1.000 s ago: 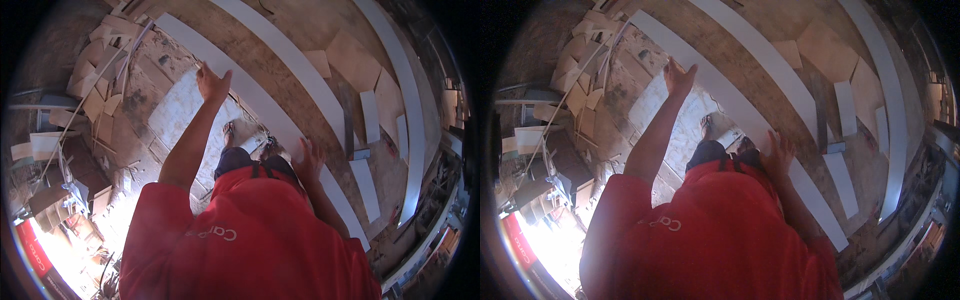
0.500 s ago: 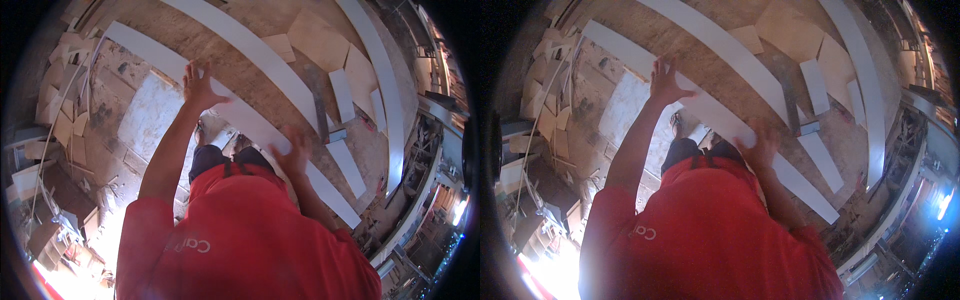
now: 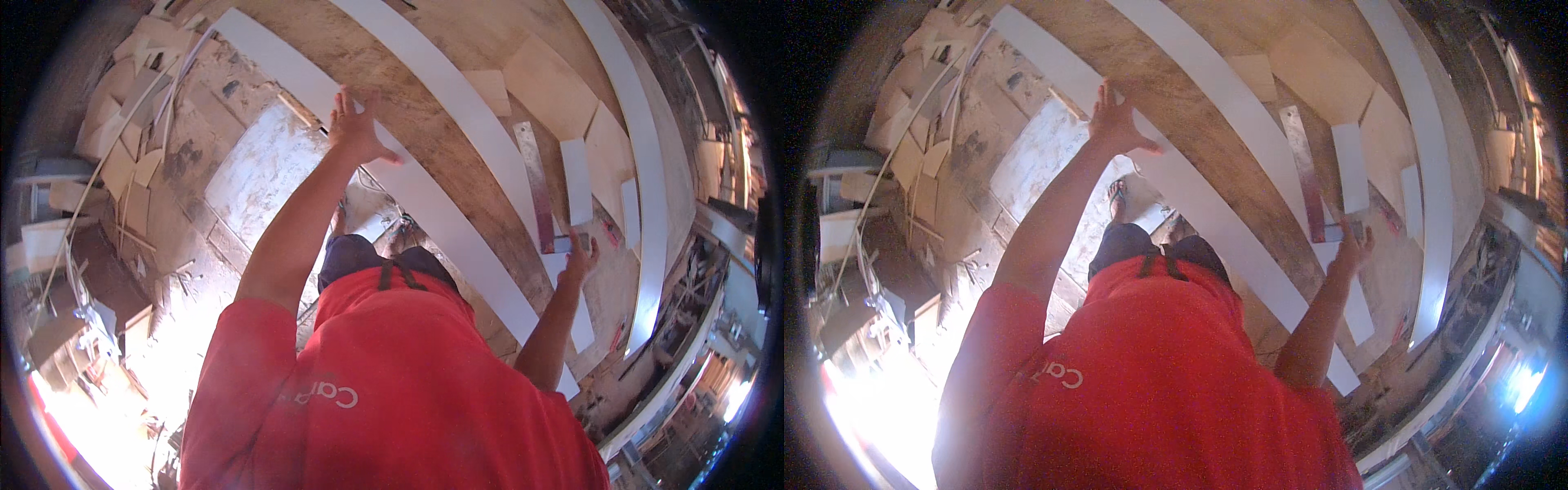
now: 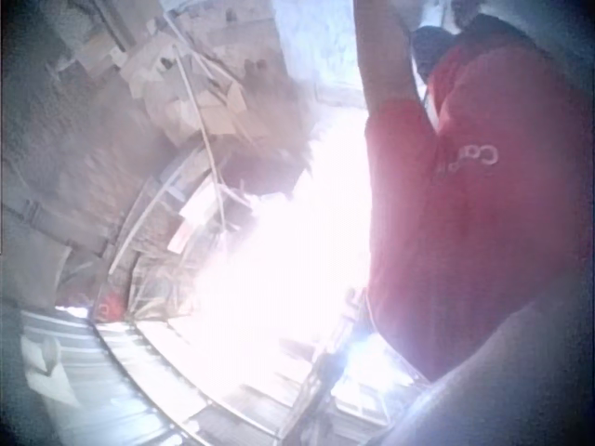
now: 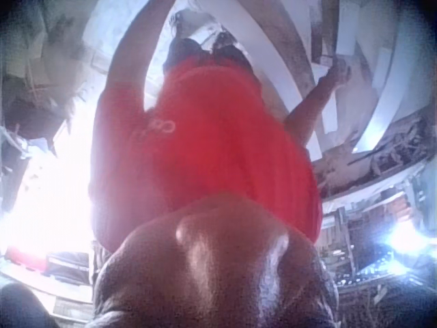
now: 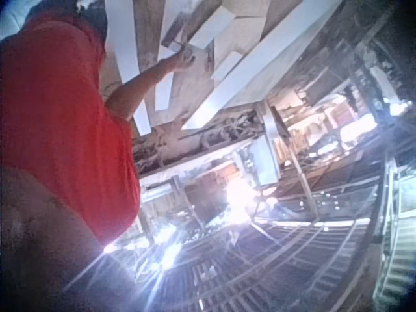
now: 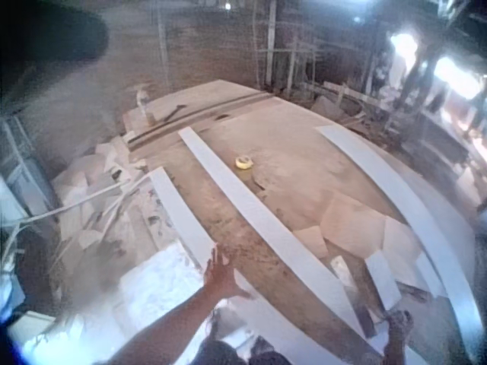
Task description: The person marks and cuts long white wood planks on a workbench using a utility knife and a metal straightedge. They repeatedly measure, align, and score the planks to create straight cuts.
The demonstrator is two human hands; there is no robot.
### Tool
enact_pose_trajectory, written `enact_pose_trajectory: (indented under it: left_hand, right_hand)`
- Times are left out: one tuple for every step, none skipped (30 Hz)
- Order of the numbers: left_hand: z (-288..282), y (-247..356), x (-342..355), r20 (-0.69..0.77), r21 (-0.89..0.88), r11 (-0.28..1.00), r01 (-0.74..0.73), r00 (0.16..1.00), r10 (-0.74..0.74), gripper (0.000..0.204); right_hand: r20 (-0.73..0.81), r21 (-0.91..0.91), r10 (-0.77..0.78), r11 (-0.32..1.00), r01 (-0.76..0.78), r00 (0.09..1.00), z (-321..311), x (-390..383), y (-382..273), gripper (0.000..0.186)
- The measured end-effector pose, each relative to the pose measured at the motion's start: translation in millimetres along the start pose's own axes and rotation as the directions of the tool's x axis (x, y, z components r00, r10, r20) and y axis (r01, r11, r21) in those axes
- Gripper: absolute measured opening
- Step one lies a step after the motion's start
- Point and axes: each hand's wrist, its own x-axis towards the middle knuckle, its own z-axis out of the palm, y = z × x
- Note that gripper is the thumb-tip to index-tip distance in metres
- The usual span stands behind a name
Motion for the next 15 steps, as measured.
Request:
enact_pose_trajectory:
  left_hand:
    - [-1, 0, 0, 0.004, 0.007, 1.000, 0.001, 1.000, -0.001, 0.160]
    - [-2, 1, 1, 0.013, 0.032, 0.999, 0.022, 1.000, -0.022, 0.159]
    - [-3, 0, 1, 0.032, 0.037, 0.999, 0.023, 0.999, -0.024, 0.159]
    - [-5, 0, 3, 0.045, 0.032, 0.999, 0.021, 0.999, -0.023, 0.158]
    - [-7, -1, 3, 0.059, 0.025, 0.999, 0.020, 0.998, -0.021, 0.158]
    - [-9, -2, 4, 0.094, 0.038, 0.999, 0.006, 0.996, -0.010, 0.153]
    - [-10, -3, 5, 0.094, 0.023, 1.000, 0.009, 0.995, -0.011, 0.152]
    - [-12, -4, 6, 0.096, 0.007, 1.000, 0.012, 0.995, -0.012, 0.150]
    - [-13, -4, 6, 0.098, -0.008, 1.000, 0.012, 0.995, -0.012, 0.148]
    - [-15, -4, 7, 0.116, -0.010, 1.000, 0.014, 0.993, -0.012, 0.148]
    - [-16, -4, 8, 0.134, -0.011, 1.000, 0.015, 0.991, -0.013, 0.147]
    - [-17, -3, 9, 0.146, -0.003, 1.000, 0.020, 0.989, -0.020, 0.146]
    - [-18, -2, 11, 0.154, -0.005, 1.000, 0.022, 0.988, -0.021, 0.146]
    - [-19, 0, 12, 0.158, 0.003, 1.000, 0.028, 0.987, -0.028, 0.147]
    - [-21, 2, 13, 0.177, 0.006, 0.999, 0.035, 0.984, -0.036, 0.147]
  right_hand:
    - [0.003, 0.215, 0.040, 0.976, -0.040, 0.999, -4, -3, -7, 0.060]
    - [0.113, 0.302, -0.004, 0.953, -0.031, 0.994, -9, -7, -16, 0.057]
    - [0.220, 0.357, -0.040, 0.933, -0.042, 0.975, -17, -12, -29, 0.054]
    - [0.306, 0.409, -0.060, 0.910, -0.074, 0.950, -25, -16, -46, 0.051]
    - [0.371, 0.382, -0.108, 0.923, -0.046, 0.922, -37, -22, -66, 0.048]
    - [0.452, 0.389, -0.158, 0.921, -0.034, 0.878, -51, -30, -89, 0.047]
    - [0.485, 0.285, -0.128, 0.958, -0.018, 0.865, -66, -36, -116, 0.045]
    - [0.458, 0.304, -0.153, 0.953, 0.008, 0.876, -82, -48, -139, 0.038]
    - [0.501, 0.306, -0.268, 0.944, 0.121, 0.823, -89, -55, -162, 0.032]
    - [0.592, 0.379, -0.383, 0.909, 0.175, 0.709, -93, -65, -182, 0.030]
    - [0.707, 0.471, -0.396, 0.882, 0.028, 0.585, -97, -76, -202, 0.028]
    - [0.755, 0.450, -0.410, 0.892, 0.050, 0.512, -92, -85, -219, 0.029]
    - [0.804, 0.451, -0.426, 0.891, 0.040, 0.415, -82, -98, -230, 0.031]
    - [0.832, 0.409, -0.418, 0.906, 0.107, 0.364, -66, -110, -237, 0.033]
    - [0.860, 0.386, -0.416, 0.909, 0.159, 0.294, -47, -123, -243, 0.035]
